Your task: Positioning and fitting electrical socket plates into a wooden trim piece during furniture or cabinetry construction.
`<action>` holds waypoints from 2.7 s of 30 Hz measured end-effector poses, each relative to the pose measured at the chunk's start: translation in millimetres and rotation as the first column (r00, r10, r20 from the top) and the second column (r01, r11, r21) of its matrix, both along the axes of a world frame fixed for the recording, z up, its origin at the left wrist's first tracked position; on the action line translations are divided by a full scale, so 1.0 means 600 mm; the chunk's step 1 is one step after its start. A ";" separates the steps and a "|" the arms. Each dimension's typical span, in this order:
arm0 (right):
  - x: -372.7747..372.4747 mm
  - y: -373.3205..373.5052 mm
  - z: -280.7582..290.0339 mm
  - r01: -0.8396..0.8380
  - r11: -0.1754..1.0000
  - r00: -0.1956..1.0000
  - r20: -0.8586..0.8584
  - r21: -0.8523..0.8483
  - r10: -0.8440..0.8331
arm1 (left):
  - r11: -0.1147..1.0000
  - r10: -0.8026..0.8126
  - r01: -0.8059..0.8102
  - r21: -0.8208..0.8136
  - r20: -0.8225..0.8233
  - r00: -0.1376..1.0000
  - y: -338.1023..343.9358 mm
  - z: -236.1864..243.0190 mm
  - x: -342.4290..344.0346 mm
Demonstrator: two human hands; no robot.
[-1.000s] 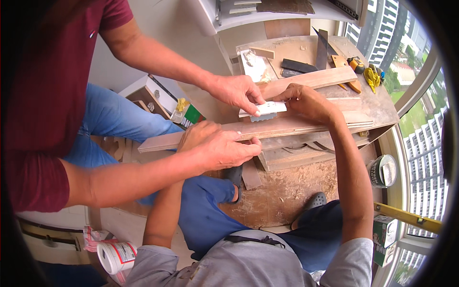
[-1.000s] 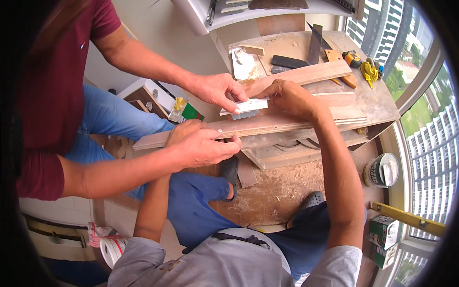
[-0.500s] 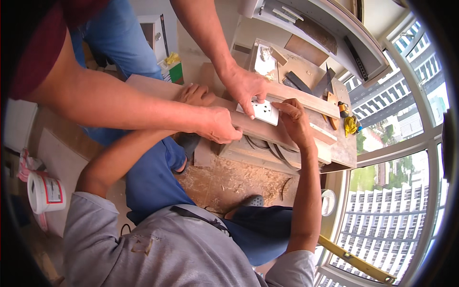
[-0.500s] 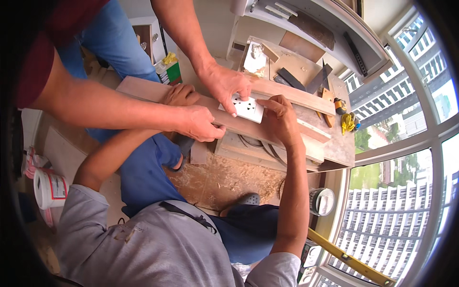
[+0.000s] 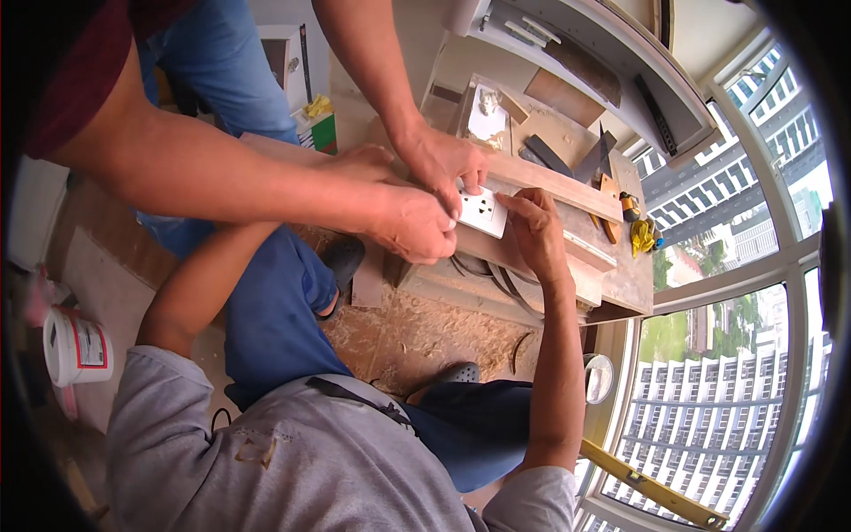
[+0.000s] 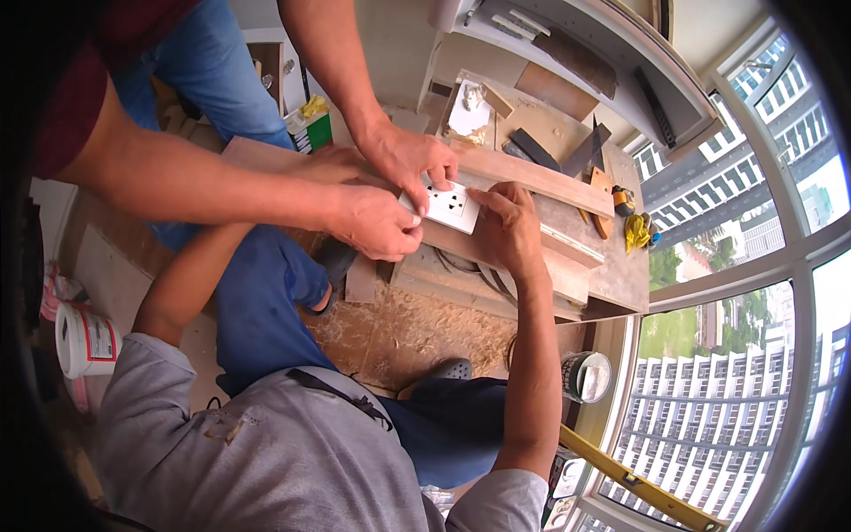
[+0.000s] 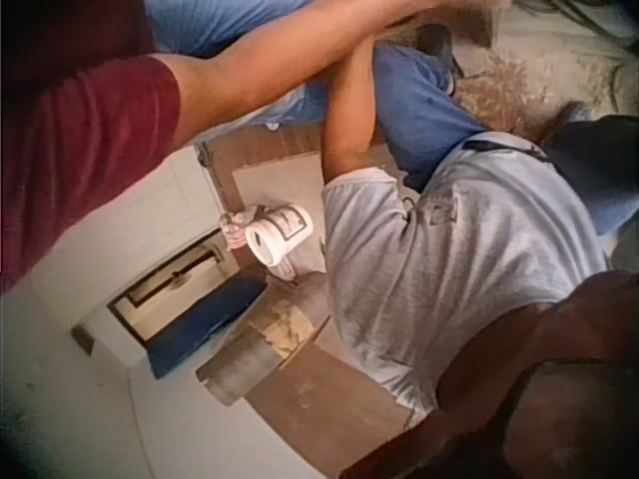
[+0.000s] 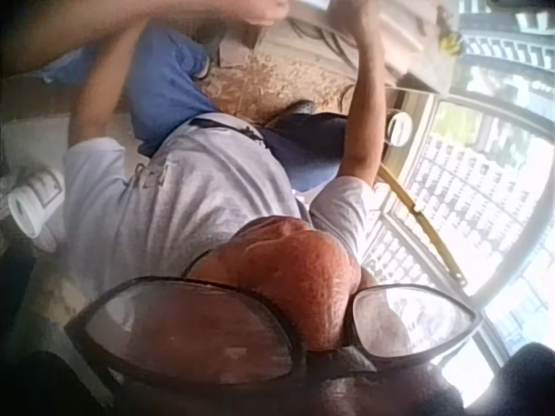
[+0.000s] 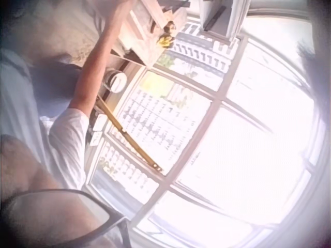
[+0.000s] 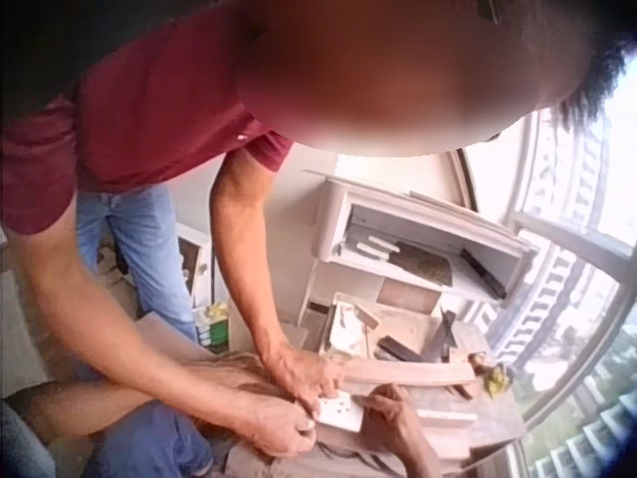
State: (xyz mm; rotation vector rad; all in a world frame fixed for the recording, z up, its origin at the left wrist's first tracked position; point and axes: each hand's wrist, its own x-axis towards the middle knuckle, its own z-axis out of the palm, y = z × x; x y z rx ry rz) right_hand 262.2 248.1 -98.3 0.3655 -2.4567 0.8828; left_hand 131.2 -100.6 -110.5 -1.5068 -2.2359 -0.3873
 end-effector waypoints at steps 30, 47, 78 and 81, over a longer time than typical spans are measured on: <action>-0.004 -0.006 0.001 0.068 0.998 0.997 0.047 0.000 -0.068 | 0.966 -0.150 -0.200 0.166 0.984 0.094 0.114 0.028 -0.042; -0.001 0.005 0.013 0.036 0.998 0.994 0.106 -0.041 -0.031 | 0.950 -0.107 -0.290 0.114 0.994 0.037 0.138 0.042 -0.020; -0.048 0.003 0.048 0.213 0.944 0.825 0.564 -0.253 -0.035 | 0.943 -0.099 -0.324 0.074 0.993 -0.061 0.130 0.050 -0.021; -0.044 0.006 0.047 0.265 0.924 0.804 0.592 -0.275 -0.054 | 0.946 -0.073 -0.319 0.061 0.997 -0.025 0.126 0.057 -0.021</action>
